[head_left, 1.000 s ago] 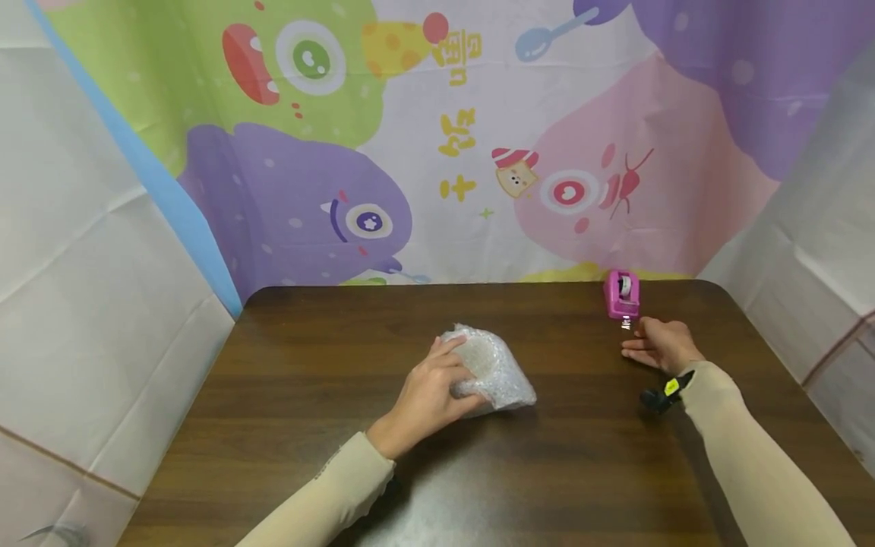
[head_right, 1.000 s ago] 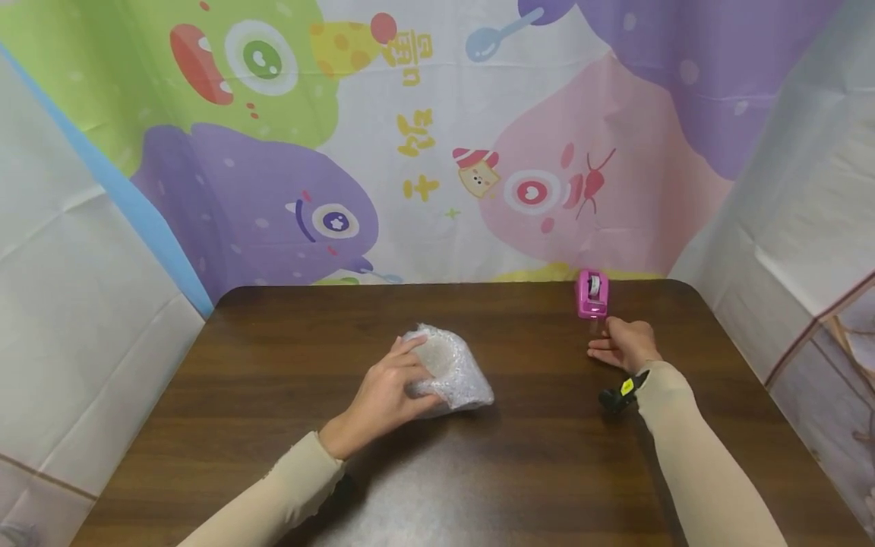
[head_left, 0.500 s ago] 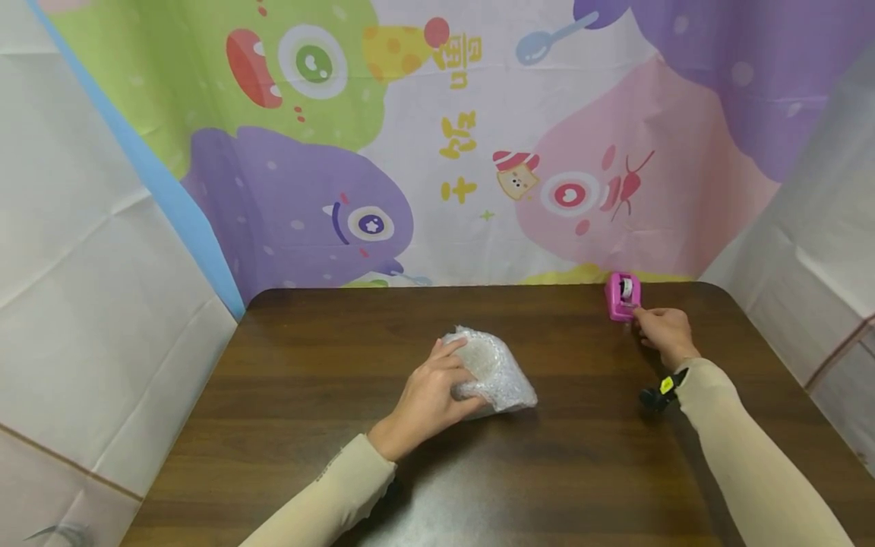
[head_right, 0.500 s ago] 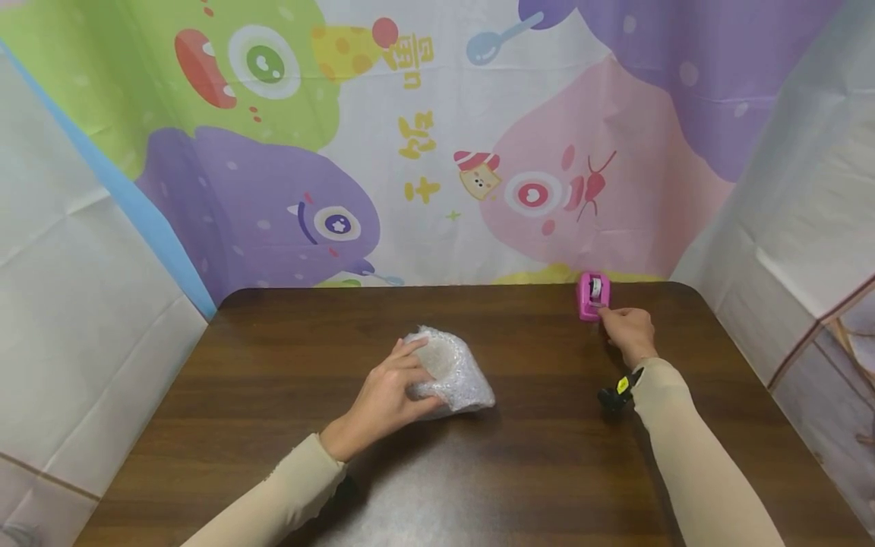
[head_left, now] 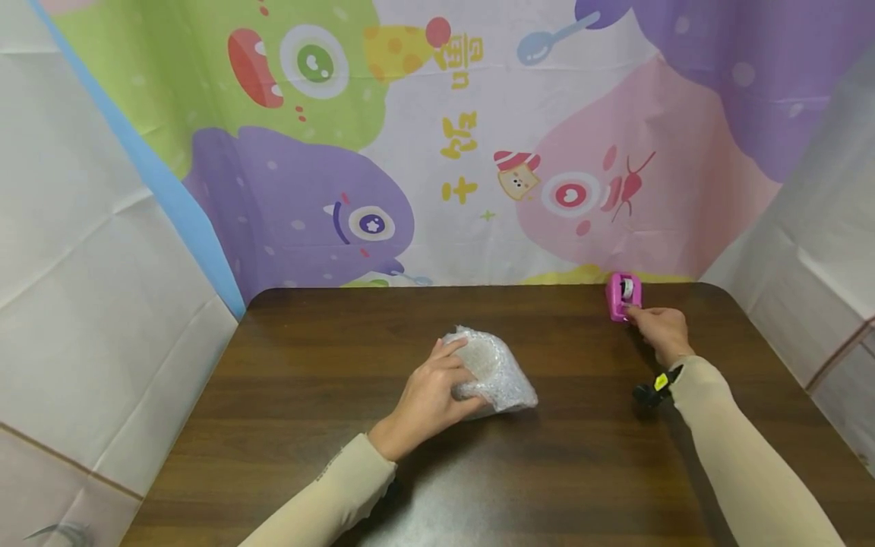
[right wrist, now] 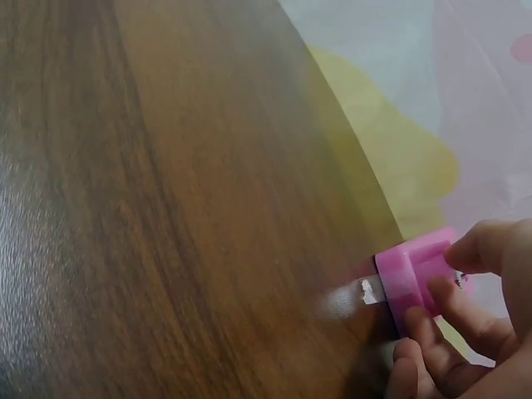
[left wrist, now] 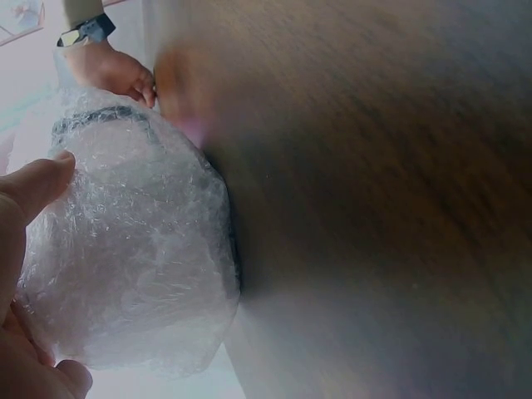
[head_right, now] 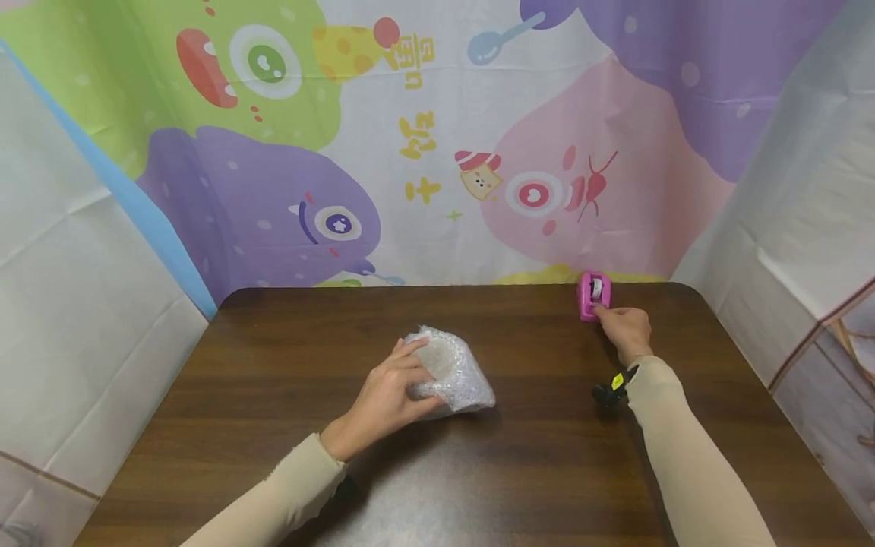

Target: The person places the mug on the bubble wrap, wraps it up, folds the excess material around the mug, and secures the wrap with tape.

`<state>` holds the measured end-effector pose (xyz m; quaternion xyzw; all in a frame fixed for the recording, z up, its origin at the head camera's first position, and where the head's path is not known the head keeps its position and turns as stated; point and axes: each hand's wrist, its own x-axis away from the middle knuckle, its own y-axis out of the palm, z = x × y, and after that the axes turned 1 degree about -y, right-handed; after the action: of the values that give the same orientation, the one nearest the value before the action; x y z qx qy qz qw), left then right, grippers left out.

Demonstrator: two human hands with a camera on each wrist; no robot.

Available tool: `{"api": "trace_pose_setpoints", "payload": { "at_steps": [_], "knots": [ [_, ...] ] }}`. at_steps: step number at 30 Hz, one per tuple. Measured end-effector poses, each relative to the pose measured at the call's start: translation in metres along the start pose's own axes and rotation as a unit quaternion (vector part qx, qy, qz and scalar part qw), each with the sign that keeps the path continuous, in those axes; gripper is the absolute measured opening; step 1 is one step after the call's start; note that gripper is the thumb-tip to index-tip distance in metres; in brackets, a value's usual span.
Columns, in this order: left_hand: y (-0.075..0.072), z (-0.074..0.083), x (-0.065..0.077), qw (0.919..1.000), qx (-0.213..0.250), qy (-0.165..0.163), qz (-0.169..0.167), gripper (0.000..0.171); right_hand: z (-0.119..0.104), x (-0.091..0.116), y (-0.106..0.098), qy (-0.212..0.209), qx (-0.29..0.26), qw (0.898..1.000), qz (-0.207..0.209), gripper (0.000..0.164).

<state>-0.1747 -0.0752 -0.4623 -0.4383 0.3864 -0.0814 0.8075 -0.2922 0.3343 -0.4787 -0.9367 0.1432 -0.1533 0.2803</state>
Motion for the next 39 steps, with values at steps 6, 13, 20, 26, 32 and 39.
{"api": "trace_pose_setpoints", "payload": {
  "at_steps": [6, 13, 20, 26, 32, 39],
  "knots": [
    [0.0005, -0.0010, -0.0001, 1.0000, -0.002, -0.003, -0.004, 0.023, 0.0003, 0.0009, 0.0024, 0.000, 0.014, 1.000, 0.007, 0.061],
    [0.0017, -0.0017, 0.0010, 1.0000, 0.005, -0.002, -0.004, 0.022, 0.0014, 0.0013, 0.0028, -0.006, 0.024, 1.000, 0.001, 0.057],
    [0.0019, 0.0000, 0.0013, 1.0000, 0.005, 0.005, 0.003, 0.024, 0.0016, 0.0044, 0.0014, -0.027, 0.051, 0.998, 0.016, 0.054],
    [0.0026, -0.0004, 0.0005, 0.9999, 0.001, 0.009, 0.005, 0.025, 0.0012, 0.0034, 0.0002, -0.034, 0.058, 0.997, 0.027, 0.050],
    [0.0015, 0.0004, -0.0006, 1.0000, -0.001, 0.004, 0.001, 0.024, 0.0041, 0.0013, -0.0011, -0.036, 0.078, 0.996, 0.026, 0.047],
    [-0.0007, 0.0001, 0.0001, 1.0000, -0.006, 0.003, 0.001, 0.024, 0.0068, 0.0058, 0.0009, -0.058, 0.066, 0.995, 0.037, 0.048]
  ]
}}
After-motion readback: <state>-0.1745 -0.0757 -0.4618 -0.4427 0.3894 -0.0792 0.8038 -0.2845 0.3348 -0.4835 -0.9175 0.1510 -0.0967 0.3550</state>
